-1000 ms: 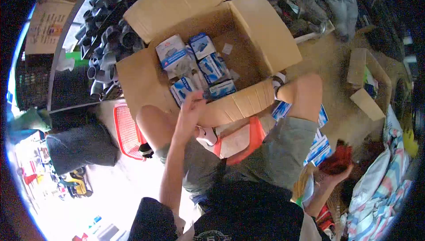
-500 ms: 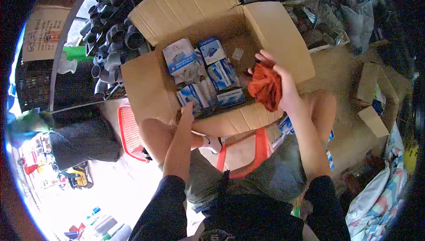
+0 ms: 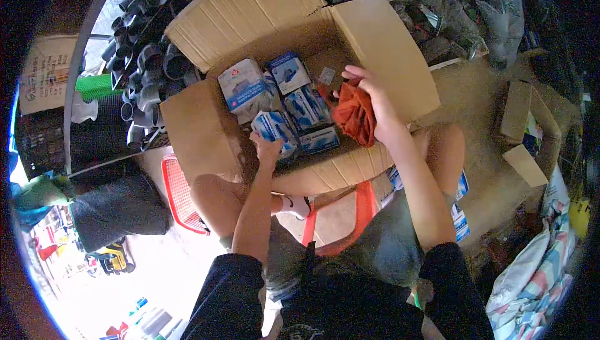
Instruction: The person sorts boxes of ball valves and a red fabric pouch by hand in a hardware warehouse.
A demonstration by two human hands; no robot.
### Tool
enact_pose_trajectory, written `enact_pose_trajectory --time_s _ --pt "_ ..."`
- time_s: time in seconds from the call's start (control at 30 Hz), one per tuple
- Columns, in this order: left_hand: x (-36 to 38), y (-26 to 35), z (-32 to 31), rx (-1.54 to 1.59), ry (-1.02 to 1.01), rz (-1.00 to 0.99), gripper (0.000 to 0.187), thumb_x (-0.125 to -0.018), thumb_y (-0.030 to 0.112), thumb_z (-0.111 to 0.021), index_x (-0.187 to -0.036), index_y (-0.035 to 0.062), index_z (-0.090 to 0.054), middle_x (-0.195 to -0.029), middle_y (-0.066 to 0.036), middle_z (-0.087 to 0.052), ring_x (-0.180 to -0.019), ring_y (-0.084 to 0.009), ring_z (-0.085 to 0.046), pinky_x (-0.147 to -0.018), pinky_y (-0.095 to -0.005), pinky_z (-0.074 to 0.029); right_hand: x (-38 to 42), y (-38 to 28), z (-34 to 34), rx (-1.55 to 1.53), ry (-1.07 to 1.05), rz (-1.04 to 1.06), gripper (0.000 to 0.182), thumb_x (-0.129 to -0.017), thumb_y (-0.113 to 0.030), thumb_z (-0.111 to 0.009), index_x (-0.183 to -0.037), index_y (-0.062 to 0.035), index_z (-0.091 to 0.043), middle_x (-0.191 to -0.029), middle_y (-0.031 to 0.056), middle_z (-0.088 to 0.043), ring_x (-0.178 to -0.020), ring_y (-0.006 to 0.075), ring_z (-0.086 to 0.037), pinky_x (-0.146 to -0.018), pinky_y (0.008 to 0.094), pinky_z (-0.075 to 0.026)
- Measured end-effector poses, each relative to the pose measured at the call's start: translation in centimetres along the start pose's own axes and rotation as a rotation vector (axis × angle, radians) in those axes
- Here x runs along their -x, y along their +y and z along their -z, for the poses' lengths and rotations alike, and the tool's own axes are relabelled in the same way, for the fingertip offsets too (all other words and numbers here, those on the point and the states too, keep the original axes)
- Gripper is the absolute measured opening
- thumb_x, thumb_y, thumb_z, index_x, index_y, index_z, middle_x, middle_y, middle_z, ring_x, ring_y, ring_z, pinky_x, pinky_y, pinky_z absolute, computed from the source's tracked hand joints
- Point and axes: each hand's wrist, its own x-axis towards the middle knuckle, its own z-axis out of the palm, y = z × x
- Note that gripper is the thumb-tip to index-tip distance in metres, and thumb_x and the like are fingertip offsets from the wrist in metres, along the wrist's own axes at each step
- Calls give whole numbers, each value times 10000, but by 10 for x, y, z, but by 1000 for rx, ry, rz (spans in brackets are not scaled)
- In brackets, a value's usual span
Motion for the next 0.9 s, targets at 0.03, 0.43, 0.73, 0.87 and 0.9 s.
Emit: enact_pose_trajectory --time_s 0.03,0.43,0.73,0.87,0.9 --pt "1 1 4 49 -16 -38 861 -672 168 -804 -1355 47 -294 -1241 -230 -499 -1106 -353 -538 -961 -436 -426 -2 3 0 21 -13 -6 405 -916 -160 -475 -1305 -52 -510 -1278 105 -550 -975 271 -631 -881 389 -507" --pt "69 133 112 333 -325 -289 902 -757 11 -725 -1503 20 -218 -1264 -149 -560 -1111 -205 -575 -947 -319 -472 19 22 -11 779 -284 -326 647 -856 -459 -705 -1307 -44 -495 -857 82 -658 -677 144 -639 -586 280 -515" --pt "189 205 177 481 -424 -328 866 -869 107 -686 -1541 59 -142 -1270 -149 -564 -1097 -193 -585 -899 -334 -497 81 19 -48 309 -685 -314 813 -869 -332 -725 -1490 -61 -277 -1404 107 -475 -1277 180 -455 -1082 338 -376" --pt "224 210 193 438 -459 -294 778 -917 147 -640 -1536 56 -178 -1255 -136 -581 -1063 -160 -593 -873 -310 -499 98 26 -41 424 -611 -351 874 -786 -280 -812 -1461 -46 -309 -1355 96 -513 -1222 197 -498 -1065 335 -388" --pt "222 200 191 479 -450 -301 759 -923 144 -632 -1533 54 -190 -1256 -135 -582 -1056 -157 -596 -872 -307 -499 100 28 -38 433 -589 -349 884 -773 -280 -822 -1457 -47 -313 -1352 97 -515 -1223 198 -497 -1067 337 -385"
